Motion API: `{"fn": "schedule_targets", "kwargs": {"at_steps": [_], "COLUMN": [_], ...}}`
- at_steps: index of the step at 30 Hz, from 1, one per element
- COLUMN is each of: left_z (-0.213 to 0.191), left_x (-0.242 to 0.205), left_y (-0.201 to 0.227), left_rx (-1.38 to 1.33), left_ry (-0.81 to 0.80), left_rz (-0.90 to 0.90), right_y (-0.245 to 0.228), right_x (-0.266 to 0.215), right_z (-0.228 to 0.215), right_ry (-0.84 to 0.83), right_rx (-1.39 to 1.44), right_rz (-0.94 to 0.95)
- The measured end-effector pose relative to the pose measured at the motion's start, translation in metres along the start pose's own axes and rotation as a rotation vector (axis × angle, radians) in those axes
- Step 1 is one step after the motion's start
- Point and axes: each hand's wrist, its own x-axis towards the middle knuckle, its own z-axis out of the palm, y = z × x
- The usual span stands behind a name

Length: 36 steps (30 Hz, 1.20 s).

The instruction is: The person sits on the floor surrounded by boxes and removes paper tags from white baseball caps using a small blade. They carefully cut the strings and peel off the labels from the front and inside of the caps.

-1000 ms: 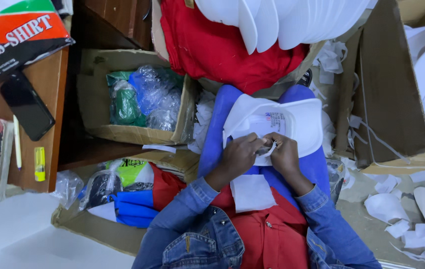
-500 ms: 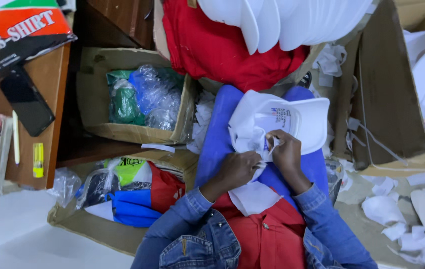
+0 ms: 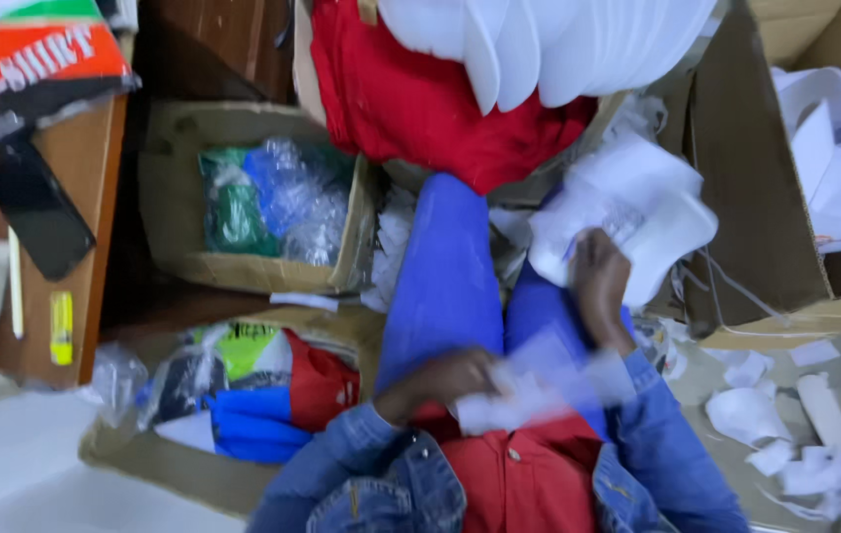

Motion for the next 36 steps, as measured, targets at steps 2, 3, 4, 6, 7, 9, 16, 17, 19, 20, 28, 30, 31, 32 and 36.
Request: {"fn": "schedule_targets", "kwargs": {"at_steps": [2, 3, 4, 6, 7, 9, 16, 17, 19, 20, 28, 30, 31, 32, 36], "left_z": [-0.02, -0.027, -0.033, -0.045, -0.045, -0.049, -0.049, -0.042, -0.028, -0.028, 0.015, 0.016, 0.018, 0.019, 0.021], "left_x": [-0.037, -0.032, -0.027, -0.019, -0.02, -0.019, 0.067, 0.071, 0.084, 0.084, 0.103, 0.101, 0.099, 0.097, 0.094], "left_y": [0.033, 0.003, -0.025, 0.03, 0.056, 0.071, -0.002, -0.004, -0.009, -0.004, -0.04, 0.031, 0.066, 0.056, 0.003], "left_rx": [0.101, 0.105, 0.112, 0.231, 0.326, 0.265, 0.335, 0.337, 0.558, 0.563, -0.476, -0.626, -0.783, -0.782, -0.633], "left_ry": [0.209, 0.178, 0.146, 0.142, 0.106, 0.185, 0.712, 0.709, 0.482, 0.478, 0.981, 1.034, 1.082, 1.08, 0.953], "left_rz": [-0.37, -0.253, -0.136, -0.059, -0.004, 0.054, -0.006, -0.001, -0.321, -0.314, -0.234, -0.18, -0.13, -0.128, -0.107], "right_y": [-0.016, -0.021, -0.027, -0.034, -0.039, -0.029, -0.052, -0.047, -0.034, -0.023, -0.076, -0.082, -0.085, -0.08, -0.046], "right_x": [-0.032, -0.033, -0.035, -0.021, -0.028, -0.035, -0.022, -0.024, -0.026, -0.025, -0.034, -0.04, -0.045, -0.049, -0.065], "right_z": [-0.01, -0.021, -0.032, -0.045, -0.05, -0.012, -0.083, -0.084, -0.086, -0.087, -0.163, -0.167, -0.169, -0.162, -0.135], "right_ry": [-0.049, -0.083, -0.118, -0.137, -0.175, -0.178, -0.363, -0.357, -0.31, -0.302, 0.323, 0.199, 0.064, 0.067, -0.227], "right_rx": [0.078, 0.17, 0.262, 0.36, 0.462, 0.364, 0.573, 0.572, 0.561, 0.559, 0.36, 0.408, 0.45, 0.449, 0.567], "right_rz": [0.055, 0.075, 0.095, 0.093, 0.131, 0.087, 0.011, 0.012, -0.028, -0.026, -0.117, 0.07, 0.26, 0.26, 0.39]}}
